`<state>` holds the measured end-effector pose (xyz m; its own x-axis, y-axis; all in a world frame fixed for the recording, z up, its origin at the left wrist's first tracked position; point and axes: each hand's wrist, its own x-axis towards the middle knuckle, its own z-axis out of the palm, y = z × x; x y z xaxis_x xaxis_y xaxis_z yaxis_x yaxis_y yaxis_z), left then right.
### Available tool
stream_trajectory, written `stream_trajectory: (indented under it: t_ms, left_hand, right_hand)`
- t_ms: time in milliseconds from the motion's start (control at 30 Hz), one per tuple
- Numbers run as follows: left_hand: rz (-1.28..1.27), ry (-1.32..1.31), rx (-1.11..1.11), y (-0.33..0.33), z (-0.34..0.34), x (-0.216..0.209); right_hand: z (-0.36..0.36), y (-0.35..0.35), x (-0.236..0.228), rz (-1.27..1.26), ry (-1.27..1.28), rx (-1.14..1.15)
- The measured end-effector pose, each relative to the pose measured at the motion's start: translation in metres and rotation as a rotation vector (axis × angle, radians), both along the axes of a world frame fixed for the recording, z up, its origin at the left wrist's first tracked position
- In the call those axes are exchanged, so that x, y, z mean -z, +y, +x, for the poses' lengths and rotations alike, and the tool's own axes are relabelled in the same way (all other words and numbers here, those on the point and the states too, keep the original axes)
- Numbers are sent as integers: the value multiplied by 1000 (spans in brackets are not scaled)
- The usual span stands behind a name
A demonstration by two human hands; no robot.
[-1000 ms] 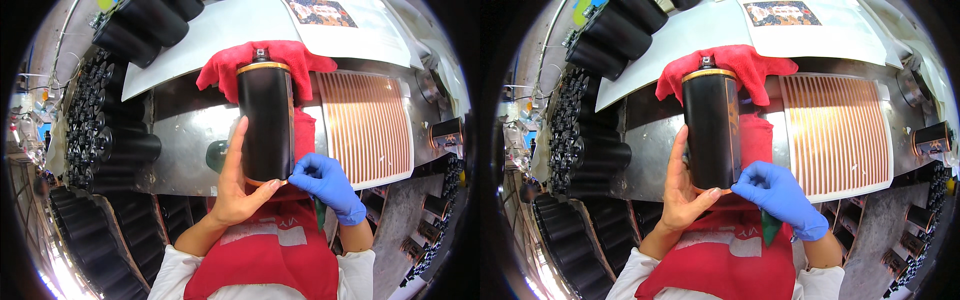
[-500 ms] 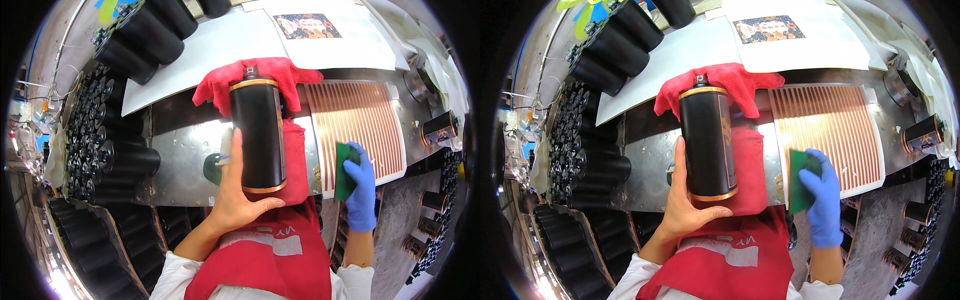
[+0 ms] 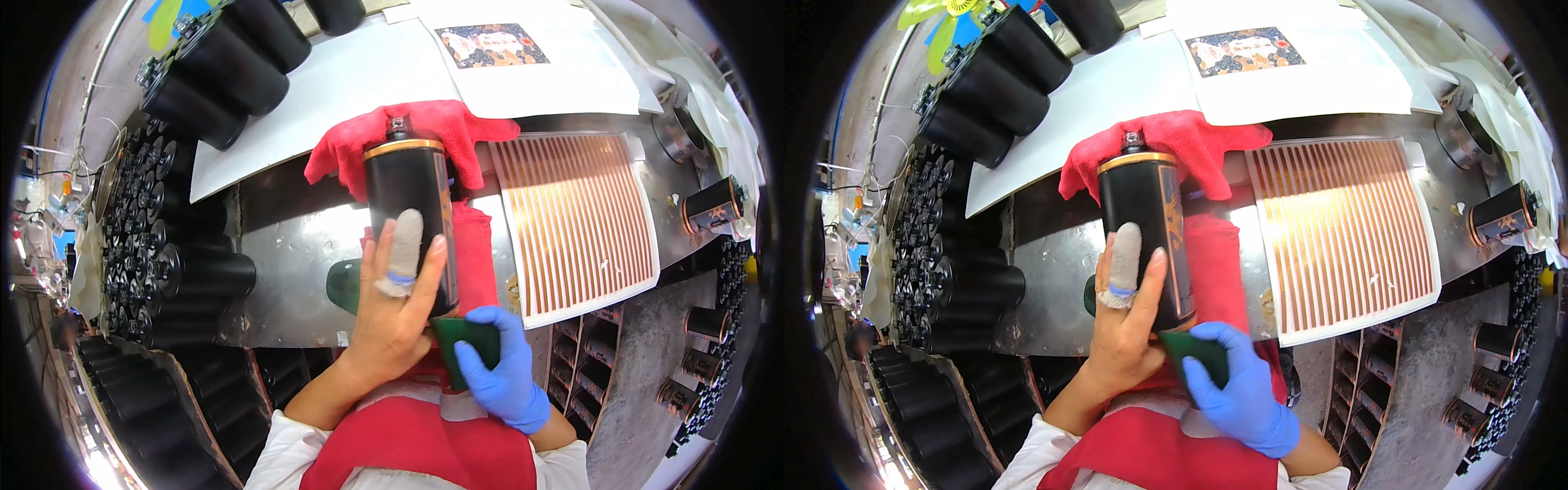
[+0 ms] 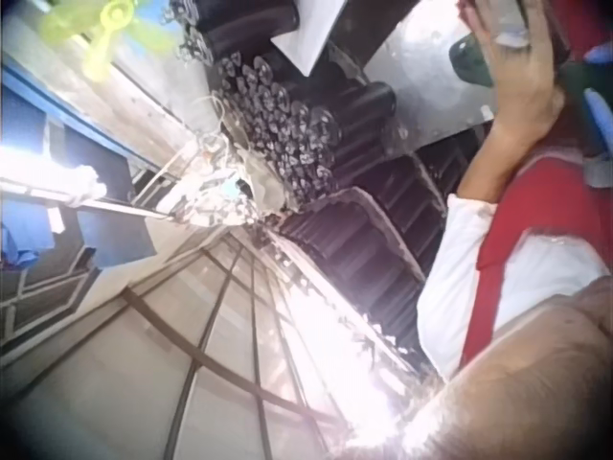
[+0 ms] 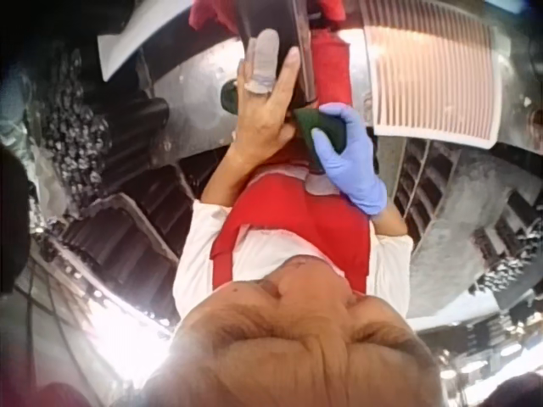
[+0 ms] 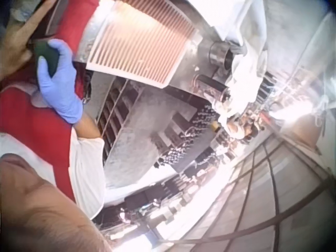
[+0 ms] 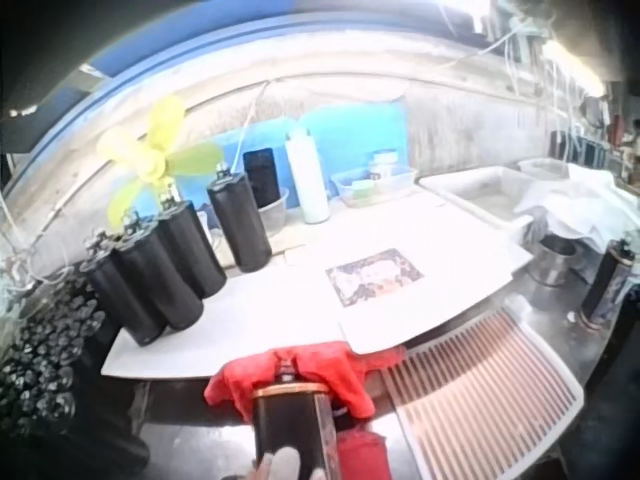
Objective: The person applies decorative labels and copper-colored bands to black cylindrical containers. They peel backing from adhesive labels, align and smooth them onto the container surface, and press copper bands around the top and bottom edges. The person wipes the container with a green cloth between steps and places finished containers aside.
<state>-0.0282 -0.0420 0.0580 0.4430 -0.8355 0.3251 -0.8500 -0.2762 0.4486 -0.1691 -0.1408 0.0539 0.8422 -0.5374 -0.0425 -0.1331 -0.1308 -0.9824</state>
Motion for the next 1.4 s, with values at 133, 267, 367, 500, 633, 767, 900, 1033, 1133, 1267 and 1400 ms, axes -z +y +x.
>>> stream_trajectory:
  t_ms: [133, 267, 367, 500, 633, 767, 900, 1033, 1133, 1267, 1400]
  left_hand:
    - [-161, 303, 44, 23, 9, 32]
    - [-242, 437, 54, 30, 12, 40]
    - [-229, 585, -5, 38, 13, 50]
    - [-176, 257, -7, 23, 2, 36]
    - [-145, 293, 102, 28, 9, 45]
    - [-272, 480, 85, 30, 17, 41]
    - [-176, 369, -3, 29, 8, 28]
    - [1, -79, 67, 11, 11, 14]
    - [-237, 76, 23, 18, 15, 27]
    - [-266, 490, 94, 38, 17, 49]
    - [-211, -34, -50, 18, 6, 22]
  right_hand:
    - [-2, -12, 21, 164, 73, 88]
    - [-2, -16, 29, 167, 128, 115]
    - [-6, -21, 31, 97, 117, 204]
    - [2, 2, -3, 86, -74, 44]
    - [4, -1, 5, 97, 66, 16]
    - [0, -17, 28, 159, 156, 122]
    - [2, -12, 3, 137, 125, 219]
    - [5, 6, -3, 5, 29, -48]
    - [3, -5, 18, 146, 94, 89]
    - [2, -14, 29, 53, 144, 148]
    - [5, 0, 2, 62, -29, 105]
